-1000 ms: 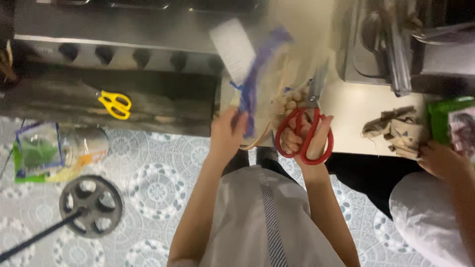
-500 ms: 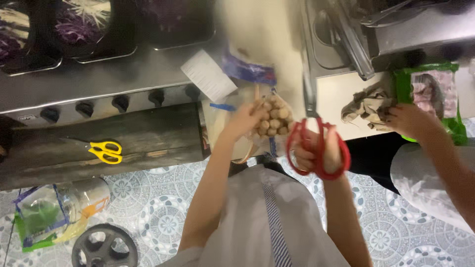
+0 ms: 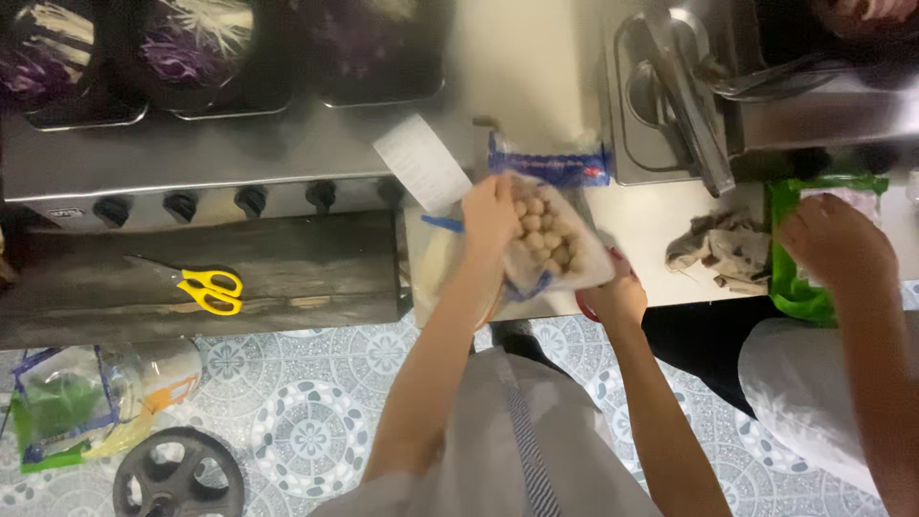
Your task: The person cuts open a bag of mushrooms with scissors and places mushrooms into black bowls filled with cabbage and enoki on a counter. They add slices of ham from a metal tray, kimchi with tongs, and meat from green packages into the bowls, then carry leftover packaged meat to a chest freezer and store it inside.
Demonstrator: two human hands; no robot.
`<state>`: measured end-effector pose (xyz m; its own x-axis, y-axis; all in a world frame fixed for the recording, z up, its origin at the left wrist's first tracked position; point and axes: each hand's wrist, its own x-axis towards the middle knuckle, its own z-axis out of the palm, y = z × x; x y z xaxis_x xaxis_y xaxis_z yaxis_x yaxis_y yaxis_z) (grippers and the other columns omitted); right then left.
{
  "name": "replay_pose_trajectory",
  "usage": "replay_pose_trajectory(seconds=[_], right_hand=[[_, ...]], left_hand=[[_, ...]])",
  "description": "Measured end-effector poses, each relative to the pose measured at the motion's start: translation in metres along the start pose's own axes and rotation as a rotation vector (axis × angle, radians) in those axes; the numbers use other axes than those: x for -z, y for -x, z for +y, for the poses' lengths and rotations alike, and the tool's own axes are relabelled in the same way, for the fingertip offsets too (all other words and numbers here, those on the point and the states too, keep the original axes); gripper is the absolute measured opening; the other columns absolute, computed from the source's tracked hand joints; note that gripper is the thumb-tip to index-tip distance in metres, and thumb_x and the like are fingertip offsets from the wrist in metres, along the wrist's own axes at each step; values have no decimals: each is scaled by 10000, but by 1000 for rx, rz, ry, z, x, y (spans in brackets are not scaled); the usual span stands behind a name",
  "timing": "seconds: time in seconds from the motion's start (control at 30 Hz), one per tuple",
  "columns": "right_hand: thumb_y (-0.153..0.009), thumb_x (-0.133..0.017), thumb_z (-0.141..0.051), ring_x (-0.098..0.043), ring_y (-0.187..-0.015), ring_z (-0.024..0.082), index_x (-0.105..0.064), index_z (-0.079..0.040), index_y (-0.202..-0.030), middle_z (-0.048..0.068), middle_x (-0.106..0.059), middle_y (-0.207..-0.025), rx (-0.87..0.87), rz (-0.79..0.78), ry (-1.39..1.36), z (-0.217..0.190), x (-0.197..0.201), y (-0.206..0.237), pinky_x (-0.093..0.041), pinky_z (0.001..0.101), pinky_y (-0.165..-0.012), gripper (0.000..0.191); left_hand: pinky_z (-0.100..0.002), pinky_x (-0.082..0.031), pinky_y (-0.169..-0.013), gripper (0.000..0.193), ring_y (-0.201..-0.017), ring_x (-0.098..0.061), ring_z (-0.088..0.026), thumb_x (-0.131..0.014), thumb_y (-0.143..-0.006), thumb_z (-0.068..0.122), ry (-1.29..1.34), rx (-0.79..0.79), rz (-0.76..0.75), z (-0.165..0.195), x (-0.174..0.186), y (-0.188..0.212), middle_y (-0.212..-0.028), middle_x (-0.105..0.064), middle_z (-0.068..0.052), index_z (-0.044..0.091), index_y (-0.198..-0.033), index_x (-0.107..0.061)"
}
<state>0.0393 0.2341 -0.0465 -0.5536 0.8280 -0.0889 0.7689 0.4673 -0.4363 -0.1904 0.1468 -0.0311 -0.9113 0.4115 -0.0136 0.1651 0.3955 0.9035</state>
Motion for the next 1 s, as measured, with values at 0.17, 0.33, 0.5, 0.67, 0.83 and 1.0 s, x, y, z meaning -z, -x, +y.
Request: replay_pose_trajectory(seconds=[0.17,0.33,0.5,0.67,0.83,1.0], right_hand=[[-781,-799,-370,-691,-978,405,-661,-28,-1176,236,-727,-1053,145,92,91,-21,-18,-5,-558,486,-845,541],[-923,-722,-128,-712,-872,342,-732,-20,-1120,207,-720,-1008,82,137,-178,-48,-11,-15,-561,432,-778,225],[-988,-720,-23,-690,-937,335,-695,-34,-1026,167,-711,-1029,449,466,-274,-114,30,-16,-549,424,-850,47],[-845,-724,-104,-689,-960,377,-685,-68,-1107,167,-676,-1114,720,66,167,-197,4,-49,-573,460,-810,267],[-850,-697,-111,-685,-1013,372,-635,-119,-1194,167,-575,-1260,586,-30,337,-225,-26,-42,-591,452,-759,350],[-718,-770,-282,-658,-975,412,-604,-153,-1305,182,-571,-1282,601,-85,431,-216,-20,-35,-576,499,-764,624]], left_hand=[[-497,-529,-781,332,-905,-687,-451,-532,-1041,268,112,-74,47,4,2,-24,-964,-727,-240,-4,-1042,-723],[-448,-548,-727,306,-809,-725,-386,-529,-1000,236,212,60,-191,-11,39,-29,-892,-727,-218,3,-1108,-695],[-463,-535,-761,285,-891,-702,-405,-506,-1030,195,176,-128,-138,-42,59,-25,-958,-725,-230,11,-1087,-716],[-499,-519,-813,244,-909,-673,-447,-516,-1019,149,122,-235,-47,-82,74,-19,-968,-716,-254,14,-1049,-717],[-514,-515,-794,304,-878,-669,-443,-493,-1043,185,-82,-125,-206,-97,86,-33,-893,-692,-260,6,-878,-675],[-538,-499,-789,259,-863,-645,-462,-479,-1014,177,70,-150,-158,-87,84,-34,-892,-676,-261,9,-926,-656]])
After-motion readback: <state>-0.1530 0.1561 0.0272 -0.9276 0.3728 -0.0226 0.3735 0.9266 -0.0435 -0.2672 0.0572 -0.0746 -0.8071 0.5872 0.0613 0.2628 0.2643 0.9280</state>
